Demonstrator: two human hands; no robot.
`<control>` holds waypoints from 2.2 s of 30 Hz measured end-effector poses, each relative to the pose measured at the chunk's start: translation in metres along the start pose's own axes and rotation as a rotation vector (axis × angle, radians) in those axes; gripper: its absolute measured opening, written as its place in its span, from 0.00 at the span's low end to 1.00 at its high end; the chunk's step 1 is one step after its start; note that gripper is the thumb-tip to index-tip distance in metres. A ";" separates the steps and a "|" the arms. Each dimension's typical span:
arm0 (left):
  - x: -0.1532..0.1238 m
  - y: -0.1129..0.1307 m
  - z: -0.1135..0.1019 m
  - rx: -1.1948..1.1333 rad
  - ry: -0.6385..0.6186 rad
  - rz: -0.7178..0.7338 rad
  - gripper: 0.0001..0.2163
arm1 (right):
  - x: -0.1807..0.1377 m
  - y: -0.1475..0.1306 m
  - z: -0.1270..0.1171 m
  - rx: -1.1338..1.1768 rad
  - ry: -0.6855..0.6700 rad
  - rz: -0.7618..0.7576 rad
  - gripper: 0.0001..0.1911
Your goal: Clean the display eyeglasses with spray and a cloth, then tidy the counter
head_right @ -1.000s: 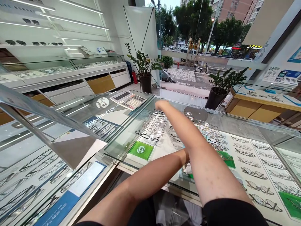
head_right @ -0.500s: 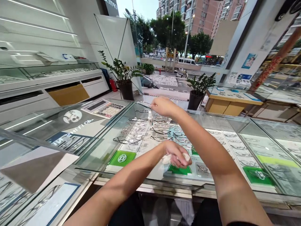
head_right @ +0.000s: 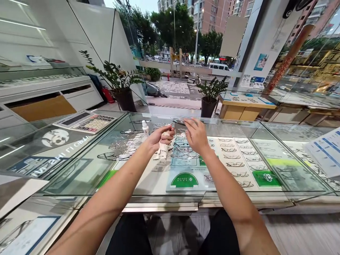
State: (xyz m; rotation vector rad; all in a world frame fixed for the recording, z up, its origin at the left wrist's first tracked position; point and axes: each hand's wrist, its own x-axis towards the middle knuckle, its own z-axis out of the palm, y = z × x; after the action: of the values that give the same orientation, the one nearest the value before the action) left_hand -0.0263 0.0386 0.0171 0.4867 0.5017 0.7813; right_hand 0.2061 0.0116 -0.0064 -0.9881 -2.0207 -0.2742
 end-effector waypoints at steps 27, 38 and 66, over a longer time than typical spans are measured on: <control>0.007 -0.027 -0.009 0.878 0.053 0.370 0.28 | -0.007 0.009 0.034 1.316 -0.109 0.930 0.22; 0.010 -0.018 -0.012 0.541 0.058 0.321 0.11 | -0.004 0.018 0.025 1.652 -0.111 0.974 0.18; -0.009 -0.002 -0.004 -0.017 -0.069 0.387 0.24 | -0.001 0.022 0.001 1.542 -0.238 0.715 0.22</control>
State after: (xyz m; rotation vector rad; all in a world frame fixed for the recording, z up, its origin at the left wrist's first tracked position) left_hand -0.0326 0.0318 0.0153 0.6024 0.3395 1.1342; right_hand 0.2223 0.0264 -0.0107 -0.5725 -1.2662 1.5814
